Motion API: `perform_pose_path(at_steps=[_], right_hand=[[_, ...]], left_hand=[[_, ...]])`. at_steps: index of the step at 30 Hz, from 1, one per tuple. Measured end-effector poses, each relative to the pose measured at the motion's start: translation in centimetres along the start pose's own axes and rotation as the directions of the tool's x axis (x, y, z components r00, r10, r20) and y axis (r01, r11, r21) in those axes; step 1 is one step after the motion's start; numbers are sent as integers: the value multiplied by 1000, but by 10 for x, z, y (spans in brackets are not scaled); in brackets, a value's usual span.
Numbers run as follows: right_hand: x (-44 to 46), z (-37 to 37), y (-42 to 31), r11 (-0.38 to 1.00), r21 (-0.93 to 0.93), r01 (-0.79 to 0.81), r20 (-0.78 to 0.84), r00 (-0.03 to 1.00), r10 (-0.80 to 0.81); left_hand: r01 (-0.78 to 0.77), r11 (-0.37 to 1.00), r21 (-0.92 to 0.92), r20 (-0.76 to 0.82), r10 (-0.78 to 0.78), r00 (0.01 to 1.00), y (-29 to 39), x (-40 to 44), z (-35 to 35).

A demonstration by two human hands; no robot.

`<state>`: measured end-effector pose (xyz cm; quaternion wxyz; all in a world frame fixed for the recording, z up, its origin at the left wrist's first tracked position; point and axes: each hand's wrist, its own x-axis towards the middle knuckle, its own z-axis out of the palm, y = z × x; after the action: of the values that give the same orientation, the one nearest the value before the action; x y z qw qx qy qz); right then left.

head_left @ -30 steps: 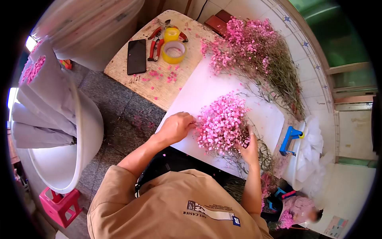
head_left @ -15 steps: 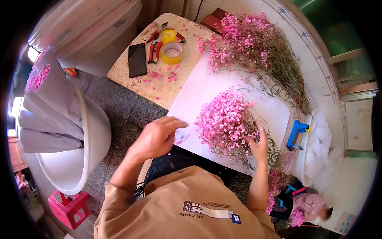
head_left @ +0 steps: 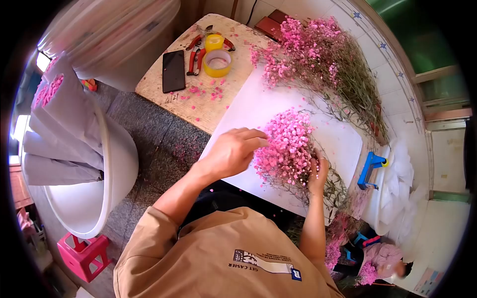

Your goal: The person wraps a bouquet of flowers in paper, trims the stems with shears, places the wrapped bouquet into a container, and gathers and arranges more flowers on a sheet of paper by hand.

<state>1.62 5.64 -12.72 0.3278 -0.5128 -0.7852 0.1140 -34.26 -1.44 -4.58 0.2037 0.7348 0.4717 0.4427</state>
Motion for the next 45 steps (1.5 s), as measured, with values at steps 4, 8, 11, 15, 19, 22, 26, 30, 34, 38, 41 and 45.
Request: perform_pose_path(at_steps=[4, 8, 11, 15, 19, 22, 26, 30, 34, 38, 41, 45], right_hand=[[-2, 0, -1, 998, -63, -24, 9, 1000, 24], [-7, 1, -3, 998, 33, -51, -7, 999, 51], [-12, 5, -3, 990, 93, -109, -46, 992, 114], [-16, 3, -4, 992, 104, -76, -29, 996, 79], [-16, 5, 1, 991, 96, -90, -20, 996, 92], [-12, 3, -5, 995, 47, -92, -24, 995, 94], [-10, 4, -10, 996, 12, -91, -52, 994, 92], [-10, 3, -11, 996, -3, -85, -65, 994, 85], [-10, 2, -8, 998, -43, -55, -72, 996, 52], [-9, 1, -7, 997, -74, -16, -83, 997, 10], [-9, 1, -11, 998, -58, -33, -93, 995, 28], [-10, 0, -12, 998, -48, -44, -103, 994, 38]], left_hand=[[52, 992, -111, -42, -57, 997, -18, 15, 32], [141, 986, -83, 40, -138, 990, -38, 6, 38], [173, 984, -42, 60, -170, 984, -41, -18, 42], [225, 974, -31, 23, -224, 974, -30, -35, 41], [88, 996, -20, -24, -88, 996, -37, -5, 34], [62, 984, -165, 84, -48, 995, -57, 27, 35], [340, 938, -65, 551, -250, 796, -65, 60, 41], [243, 958, 152, 657, -281, 699, -62, 62, 58], [200, 942, 268, 655, -331, 679, -55, 69, 64], [196, 954, 226, 756, -298, 583, -52, 81, 65], [241, 966, 88, 824, -207, 527, -61, 83, 73], [289, 955, 57, 790, -221, 572, -62, 77, 77]])
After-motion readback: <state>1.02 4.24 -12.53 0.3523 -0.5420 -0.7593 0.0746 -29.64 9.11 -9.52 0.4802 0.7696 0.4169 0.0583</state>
